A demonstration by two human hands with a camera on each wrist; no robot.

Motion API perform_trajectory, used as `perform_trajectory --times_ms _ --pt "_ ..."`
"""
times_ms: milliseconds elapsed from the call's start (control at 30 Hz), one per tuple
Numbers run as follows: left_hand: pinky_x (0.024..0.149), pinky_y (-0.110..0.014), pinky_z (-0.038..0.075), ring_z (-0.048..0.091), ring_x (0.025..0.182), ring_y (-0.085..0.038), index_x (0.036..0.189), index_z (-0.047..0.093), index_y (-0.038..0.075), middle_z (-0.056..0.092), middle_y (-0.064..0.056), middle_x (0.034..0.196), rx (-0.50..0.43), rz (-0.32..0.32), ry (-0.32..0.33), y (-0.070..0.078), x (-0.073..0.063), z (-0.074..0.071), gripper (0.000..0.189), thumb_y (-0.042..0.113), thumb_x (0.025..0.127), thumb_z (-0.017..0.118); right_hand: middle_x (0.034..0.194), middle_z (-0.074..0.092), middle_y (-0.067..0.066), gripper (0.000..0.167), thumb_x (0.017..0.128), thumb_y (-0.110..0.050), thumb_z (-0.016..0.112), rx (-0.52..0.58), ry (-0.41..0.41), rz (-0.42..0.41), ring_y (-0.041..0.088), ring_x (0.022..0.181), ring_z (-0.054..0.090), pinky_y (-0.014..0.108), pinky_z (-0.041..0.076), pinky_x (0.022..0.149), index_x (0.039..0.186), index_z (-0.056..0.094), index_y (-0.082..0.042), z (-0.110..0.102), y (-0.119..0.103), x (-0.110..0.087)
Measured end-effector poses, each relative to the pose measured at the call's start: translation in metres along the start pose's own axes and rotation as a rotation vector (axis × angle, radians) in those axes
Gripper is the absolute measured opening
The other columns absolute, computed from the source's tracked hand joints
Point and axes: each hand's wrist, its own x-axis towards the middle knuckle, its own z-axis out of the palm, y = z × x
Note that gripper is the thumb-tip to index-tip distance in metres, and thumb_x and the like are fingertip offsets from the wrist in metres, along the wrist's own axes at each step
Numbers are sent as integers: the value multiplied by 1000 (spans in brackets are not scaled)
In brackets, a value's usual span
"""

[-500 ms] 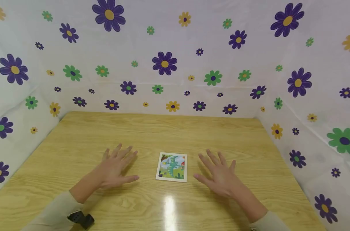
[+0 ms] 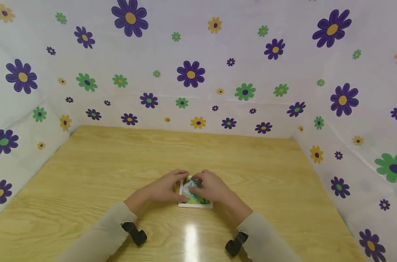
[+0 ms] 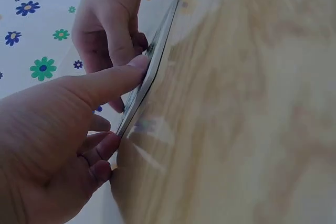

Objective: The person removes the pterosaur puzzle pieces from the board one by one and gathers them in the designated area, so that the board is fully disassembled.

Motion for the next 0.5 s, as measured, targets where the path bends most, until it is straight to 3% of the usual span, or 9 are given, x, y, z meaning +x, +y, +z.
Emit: perform_trajectory --times_ms 200,333,500 --pt "111 -43 42 48 131 -25 154 33 -1 32 -12 160 -82 -32 57 3 -3 3 95 45 85 78 100 65 7 41 92 -26 74 -54 -1 -31 16 84 58 29 51 72 126 67 -2 2 -6 7" --pt "111 -46 42 49 134 -29 151 38 -3 33 -13 159 -117 -44 90 3 -6 4 91 42 84 80 98 66 8 36 91 -20 75 -64 -27 -50 17 85 60 32 52 74 119 68 0 0 -13 16" --pt "109 -46 43 51 131 -30 149 42 -3 36 -13 158 -123 -25 128 -2 -6 8 80 38 89 76 98 66 8 31 90 -15 75 -44 -80 5 18 87 61 34 54 78 116 68 2 -2 -16 25"
